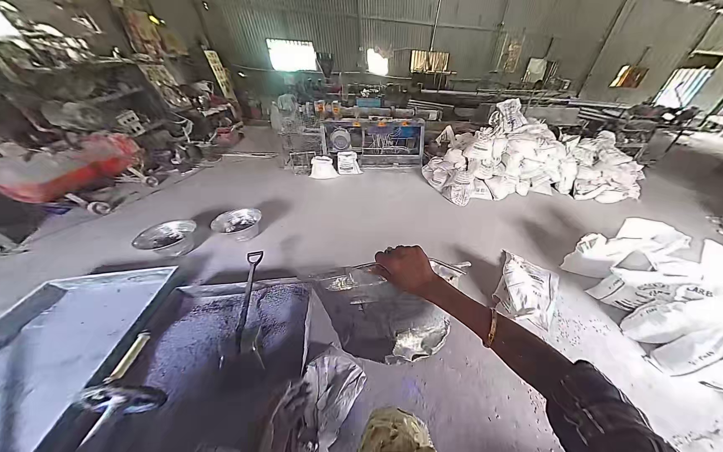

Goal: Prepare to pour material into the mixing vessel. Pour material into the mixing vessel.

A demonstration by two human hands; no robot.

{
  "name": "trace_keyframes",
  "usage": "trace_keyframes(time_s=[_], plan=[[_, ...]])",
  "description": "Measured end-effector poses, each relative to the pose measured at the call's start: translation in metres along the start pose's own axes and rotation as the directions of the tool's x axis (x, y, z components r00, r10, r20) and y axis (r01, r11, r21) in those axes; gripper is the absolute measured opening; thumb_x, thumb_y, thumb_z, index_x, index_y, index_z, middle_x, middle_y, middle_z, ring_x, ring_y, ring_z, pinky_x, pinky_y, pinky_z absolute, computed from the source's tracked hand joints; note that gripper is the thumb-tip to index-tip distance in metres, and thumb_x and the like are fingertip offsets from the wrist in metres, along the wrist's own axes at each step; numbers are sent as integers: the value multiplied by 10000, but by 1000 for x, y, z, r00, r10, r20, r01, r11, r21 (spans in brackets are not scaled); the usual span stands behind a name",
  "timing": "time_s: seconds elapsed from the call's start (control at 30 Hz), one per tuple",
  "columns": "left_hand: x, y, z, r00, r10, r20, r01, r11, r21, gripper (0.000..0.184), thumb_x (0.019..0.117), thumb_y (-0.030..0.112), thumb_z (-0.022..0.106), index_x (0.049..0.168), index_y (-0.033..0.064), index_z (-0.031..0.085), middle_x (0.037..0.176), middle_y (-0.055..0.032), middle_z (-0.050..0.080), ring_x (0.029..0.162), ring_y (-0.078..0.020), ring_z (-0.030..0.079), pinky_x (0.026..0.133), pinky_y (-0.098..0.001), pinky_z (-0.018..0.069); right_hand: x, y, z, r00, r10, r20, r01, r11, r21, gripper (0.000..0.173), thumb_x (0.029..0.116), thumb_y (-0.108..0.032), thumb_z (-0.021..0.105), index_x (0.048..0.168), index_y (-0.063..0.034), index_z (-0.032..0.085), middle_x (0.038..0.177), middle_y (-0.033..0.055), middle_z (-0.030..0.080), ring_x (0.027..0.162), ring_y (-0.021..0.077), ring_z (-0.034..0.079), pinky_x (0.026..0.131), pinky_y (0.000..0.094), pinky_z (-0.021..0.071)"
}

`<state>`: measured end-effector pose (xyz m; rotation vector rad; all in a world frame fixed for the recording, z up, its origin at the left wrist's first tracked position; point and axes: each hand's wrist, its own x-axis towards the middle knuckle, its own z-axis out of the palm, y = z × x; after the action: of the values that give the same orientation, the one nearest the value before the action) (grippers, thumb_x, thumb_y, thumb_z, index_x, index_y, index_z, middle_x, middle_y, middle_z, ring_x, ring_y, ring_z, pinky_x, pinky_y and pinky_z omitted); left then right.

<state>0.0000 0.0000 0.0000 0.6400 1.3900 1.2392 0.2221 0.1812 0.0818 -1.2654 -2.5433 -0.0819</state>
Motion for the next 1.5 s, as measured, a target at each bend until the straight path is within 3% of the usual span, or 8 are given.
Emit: trace_keyframes(time_s=[0.13,0.27,0.63,0.77,0.9,1.03,1.23,1.5], plan=[[136,-35,7,995,96,36,-86,971,-223,410,1121,273,242,1264,5,517,1030,-64,712,923,-155,718,822,-337,585,41,48,55,999,-50,-2,50,998,-39,485,1066,-358,482,991,75,687,902,275,701,901,456,705,728,588,505],[233,-43,-6,967,214,139,-171,948,-267,646,1097,401,71,1530,-53,225,1469,-219,475,1295,-256,562,1030,-447,485,104,72,141,975,-219,-42,220,975,21,352,1040,-241,532,1001,61,709,899,274,712,896,466,712,731,615,516],[366,-40,-76,912,47,-407,-141,969,-204,530,1121,317,211,1451,-64,375,1382,-187,544,1230,-254,581,995,-479,494,293,48,321,745,-646,169,565,745,355,260,1020,-180,576,1016,31,728,887,231,719,878,420,717,732,587,542],[415,-90,-85,693,-244,-678,-231,816,-530,260,1100,186,329,1006,56,534,735,0,599,637,-93,600,600,-271,534,353,38,430,464,-885,47,717,406,567,195,930,-103,666,861,73,715,807,239,709,800,411,726,725,565,564],[453,-123,-87,425,-562,-709,-222,695,-684,346,1091,159,454,1364,-45,516,1189,-203,632,990,-238,622,863,-406,506,400,16,532,85,-995,56,775,101,624,219,873,-142,739,792,58,703,732,232,684,717,407,721,639,539,567],[462,-148,-101,251,-641,-725,-304,659,-688,308,1036,39,552,1289,-133,518,1081,-261,634,837,-234,664,786,-357,566,430,-57,562,-286,-722,630,644,342,684,388,990,-269,664,1110,100,686,1060,300,690,1042,449,665,937,608,475],[433,-214,-108,58,-700,-712,-234,684,-691,302,963,31,668,1179,-165,591,1091,-285,645,986,-297,649,924,-424,527,359,-229,627,-34,-853,521,441,455,773,452,985,-276,673,1216,111,665,1155,319,679,1124,444,650,1017,569,467],[393,-330,-179,-77,-816,-573,-504,527,-684,216,924,-70,661,1109,-150,582,858,-138,646,673,-102,683,669,-249,606,168,-408,810,45,-799,600,458,550,698,360,1032,-258,611,1260,14,671,1250,268,664,1170,431,637,996,593,482]])
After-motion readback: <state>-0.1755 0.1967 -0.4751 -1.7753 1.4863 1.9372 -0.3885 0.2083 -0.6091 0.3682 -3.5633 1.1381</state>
